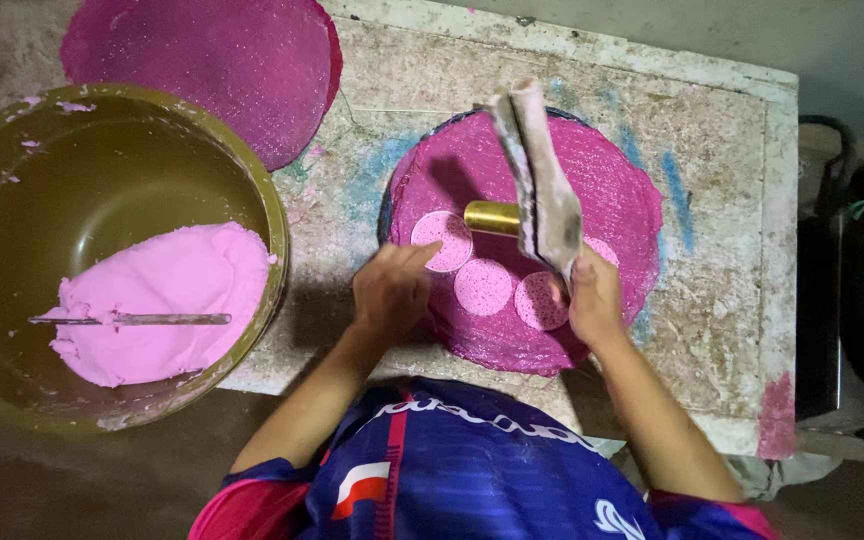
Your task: The person scoops pink dough from a large basin into a handheld press mold, squeezes the tool to extrude a round dough disc onto a pink board, and places the formed discs in rows, repeating the cycle to fill the boards.
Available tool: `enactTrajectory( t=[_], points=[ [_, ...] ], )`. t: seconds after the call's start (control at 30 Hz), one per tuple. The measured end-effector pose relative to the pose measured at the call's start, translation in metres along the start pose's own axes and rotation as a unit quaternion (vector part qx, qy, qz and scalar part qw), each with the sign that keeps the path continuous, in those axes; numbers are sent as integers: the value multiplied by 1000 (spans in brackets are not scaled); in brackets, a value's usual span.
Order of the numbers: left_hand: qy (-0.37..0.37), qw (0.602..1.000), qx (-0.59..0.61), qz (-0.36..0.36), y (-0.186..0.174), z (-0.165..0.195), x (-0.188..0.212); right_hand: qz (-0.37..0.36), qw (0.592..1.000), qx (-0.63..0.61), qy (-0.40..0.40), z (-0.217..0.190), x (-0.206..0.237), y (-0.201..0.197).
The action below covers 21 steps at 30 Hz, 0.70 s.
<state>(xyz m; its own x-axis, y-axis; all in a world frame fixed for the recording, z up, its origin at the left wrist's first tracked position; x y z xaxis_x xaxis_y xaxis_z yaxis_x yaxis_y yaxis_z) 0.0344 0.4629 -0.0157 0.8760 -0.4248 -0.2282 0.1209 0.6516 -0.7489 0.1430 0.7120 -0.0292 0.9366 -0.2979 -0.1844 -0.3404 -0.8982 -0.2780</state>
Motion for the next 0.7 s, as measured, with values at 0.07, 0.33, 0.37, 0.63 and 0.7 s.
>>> enactTrajectory(
  t=[0.07, 0.33, 0.37, 0.63, 0.7],
  points=[
    [13, 1000, -4, 7, -1, 4, 1, 20, 999, -27, -18, -4, 11, -1],
    [37, 998, -38, -13, 4, 12, 7, 84, 995, -54, -15, 11, 48, -21],
    [36, 999, -36, -12, 3, 12, 7, 87, 995, -49, -18, 11, 50, -24],
    [32, 998, -52, 0, 16, 11, -4, 122, 985, -117, -34, 8, 57, -33],
    [37, 997, -68, 10, 21, 11, -7, 125, 983, -132, -28, 8, 59, -33]
  ],
)
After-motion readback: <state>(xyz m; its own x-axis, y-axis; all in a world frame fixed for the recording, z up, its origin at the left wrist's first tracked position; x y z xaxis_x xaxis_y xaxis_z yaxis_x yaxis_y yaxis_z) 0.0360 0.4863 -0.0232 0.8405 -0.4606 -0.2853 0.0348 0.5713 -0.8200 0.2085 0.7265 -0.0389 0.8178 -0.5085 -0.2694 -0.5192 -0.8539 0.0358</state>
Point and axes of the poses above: each hand's wrist, its own x-axis away from the middle knuckle, its own y-axis out of the palm, z = x × y, the point moved 9 cm from there along -x, towards the middle knuckle, and after that the axes turned 13 degrees about -y, right-handed, at the moved point
